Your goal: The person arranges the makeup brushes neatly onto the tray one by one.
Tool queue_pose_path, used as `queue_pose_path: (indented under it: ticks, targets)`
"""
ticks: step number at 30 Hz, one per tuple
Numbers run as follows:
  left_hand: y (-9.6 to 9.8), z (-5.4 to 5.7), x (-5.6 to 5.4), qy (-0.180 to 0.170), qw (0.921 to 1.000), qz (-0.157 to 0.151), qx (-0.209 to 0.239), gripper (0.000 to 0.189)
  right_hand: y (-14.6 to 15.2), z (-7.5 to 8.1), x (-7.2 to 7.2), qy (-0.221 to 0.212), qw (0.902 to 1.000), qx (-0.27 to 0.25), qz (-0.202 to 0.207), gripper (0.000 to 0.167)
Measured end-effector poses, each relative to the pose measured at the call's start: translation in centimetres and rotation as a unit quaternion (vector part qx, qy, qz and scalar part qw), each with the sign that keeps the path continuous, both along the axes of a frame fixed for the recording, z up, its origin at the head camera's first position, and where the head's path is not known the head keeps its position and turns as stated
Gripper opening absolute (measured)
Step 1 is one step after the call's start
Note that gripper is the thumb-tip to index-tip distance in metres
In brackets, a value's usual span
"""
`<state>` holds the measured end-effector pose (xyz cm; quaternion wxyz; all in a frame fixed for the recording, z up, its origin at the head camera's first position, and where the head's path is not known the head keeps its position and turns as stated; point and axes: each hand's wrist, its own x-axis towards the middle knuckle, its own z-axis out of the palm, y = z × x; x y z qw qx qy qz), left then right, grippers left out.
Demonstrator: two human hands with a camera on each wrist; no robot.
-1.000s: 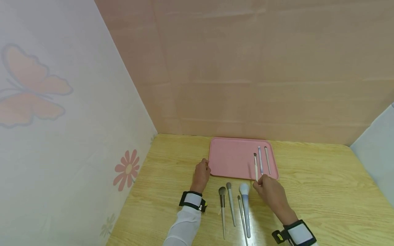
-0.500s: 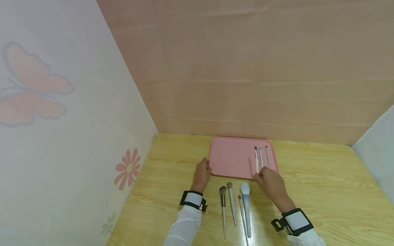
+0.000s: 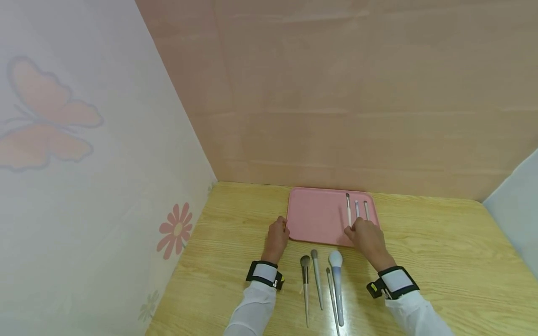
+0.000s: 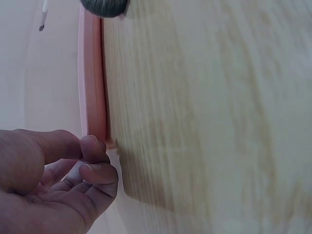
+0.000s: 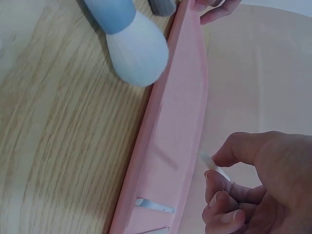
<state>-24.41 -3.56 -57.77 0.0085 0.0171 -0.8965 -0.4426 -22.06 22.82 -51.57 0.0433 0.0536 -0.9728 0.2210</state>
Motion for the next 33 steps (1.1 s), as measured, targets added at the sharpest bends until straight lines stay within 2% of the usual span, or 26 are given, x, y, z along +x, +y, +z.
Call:
queue_pose_path:
  ticks: [8,17,21,27,33]
  targets:
    - [0.1,-0.2,0.1,0.005,1.0000,0.001,0.003,0.022,0.4,-0.8,-1.2,-0.011,0.9999,0.009,-0.008,0.046]
    - [0.0,0.1,0.1,0.003,1.0000,0.001,0.003,0.022,0.7,-2.0,-2.6,-0.023,0.9995,0.018,-0.008,0.038]
    - [0.0,0.3,0.2,0.005,1.0000,-0.001,0.004,0.022,0.8,-2.4,-2.9,-0.034,0.9988,0.033,-0.010,0.033]
    - [0.0,0.2,0.3,0.035,0.9994,-0.002,-0.003,0.019,0.8,-2.9,-3.1,-0.056,0.9972,0.048,-0.016,0.028]
    - [-0.1,0.1,0.2,0.027,0.9996,-0.003,0.001,0.019,0.7,-3.2,-3.3,-0.065,0.9958,0.055,-0.032,0.030]
